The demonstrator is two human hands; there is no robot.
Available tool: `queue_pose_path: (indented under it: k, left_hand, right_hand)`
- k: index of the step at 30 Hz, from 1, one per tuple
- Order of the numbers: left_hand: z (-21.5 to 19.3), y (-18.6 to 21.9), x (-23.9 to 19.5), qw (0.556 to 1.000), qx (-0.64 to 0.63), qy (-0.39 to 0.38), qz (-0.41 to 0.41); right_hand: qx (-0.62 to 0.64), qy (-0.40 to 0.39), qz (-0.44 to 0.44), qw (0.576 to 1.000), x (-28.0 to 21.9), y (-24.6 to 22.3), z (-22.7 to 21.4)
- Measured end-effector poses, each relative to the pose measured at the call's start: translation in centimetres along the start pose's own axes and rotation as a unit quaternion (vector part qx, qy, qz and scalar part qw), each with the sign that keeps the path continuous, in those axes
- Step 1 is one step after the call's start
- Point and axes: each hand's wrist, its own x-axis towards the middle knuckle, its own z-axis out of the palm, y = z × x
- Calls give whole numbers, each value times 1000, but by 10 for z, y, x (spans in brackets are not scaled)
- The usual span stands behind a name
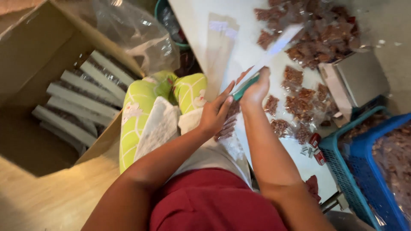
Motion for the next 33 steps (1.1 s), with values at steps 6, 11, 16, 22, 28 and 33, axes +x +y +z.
queue_pose_path:
  k: [6,11,16,22,28,33]
  left_hand:
    - [11,-48,19,996,19,-29,-80]
    - [-7,-46,41,967,-33,-24,-253]
    - [1,-45,44,963,-19,-45,-266]
    - [-6,-47,46,965,-5,-51,-255]
    - [-21,-57,42,982,-23,-31,-186]
    - [-25,-69,41,975,-58,-19,-215]
  right_hand:
    - [-40,-64,37,996,-11,-51,-31]
    - [-259,98,-59,959,87,-98,-190]
    - [-648,16,-199,736,39,-134,-197]
    - [-895,-156,-199,367,111,-108,-222]
    - [-889,-188,-158,387,120,-94,-194]
    - [-868,-270,-227,350,86,-97,-174]
